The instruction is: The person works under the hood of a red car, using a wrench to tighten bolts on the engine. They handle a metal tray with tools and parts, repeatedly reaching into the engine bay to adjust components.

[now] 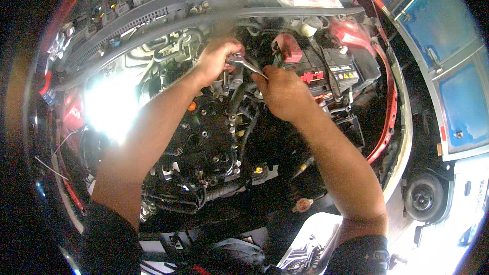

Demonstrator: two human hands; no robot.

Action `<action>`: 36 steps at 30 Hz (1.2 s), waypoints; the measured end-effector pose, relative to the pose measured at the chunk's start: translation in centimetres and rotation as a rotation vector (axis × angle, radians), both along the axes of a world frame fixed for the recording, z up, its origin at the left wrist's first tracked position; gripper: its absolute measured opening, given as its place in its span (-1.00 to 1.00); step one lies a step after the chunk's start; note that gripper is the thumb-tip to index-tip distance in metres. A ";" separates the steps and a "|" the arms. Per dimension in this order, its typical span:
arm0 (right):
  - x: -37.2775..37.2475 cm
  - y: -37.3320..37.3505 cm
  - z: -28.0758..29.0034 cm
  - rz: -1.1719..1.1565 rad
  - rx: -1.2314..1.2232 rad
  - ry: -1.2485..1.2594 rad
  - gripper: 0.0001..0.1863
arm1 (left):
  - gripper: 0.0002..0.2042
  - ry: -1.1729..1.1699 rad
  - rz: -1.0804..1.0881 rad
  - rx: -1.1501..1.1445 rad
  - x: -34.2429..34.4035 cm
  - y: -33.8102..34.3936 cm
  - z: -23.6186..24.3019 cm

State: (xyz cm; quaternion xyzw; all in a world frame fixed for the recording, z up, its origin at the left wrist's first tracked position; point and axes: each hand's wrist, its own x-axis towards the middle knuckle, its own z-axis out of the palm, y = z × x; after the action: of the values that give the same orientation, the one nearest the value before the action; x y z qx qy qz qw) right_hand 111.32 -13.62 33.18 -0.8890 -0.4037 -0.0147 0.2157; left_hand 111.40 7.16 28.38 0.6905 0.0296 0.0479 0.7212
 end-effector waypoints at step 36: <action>1.0 1.8 2.4 -0.105 -0.382 0.084 -0.63 | -0.70 0.104 0.014 -0.371 0.9 1.6 -2.4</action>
State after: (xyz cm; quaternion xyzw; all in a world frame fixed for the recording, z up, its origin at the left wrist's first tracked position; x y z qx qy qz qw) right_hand 112.33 -11.77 35.60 -0.9334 -0.3429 0.0879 0.0586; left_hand 112.34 8.78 25.95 0.5470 0.0801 0.0108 0.8332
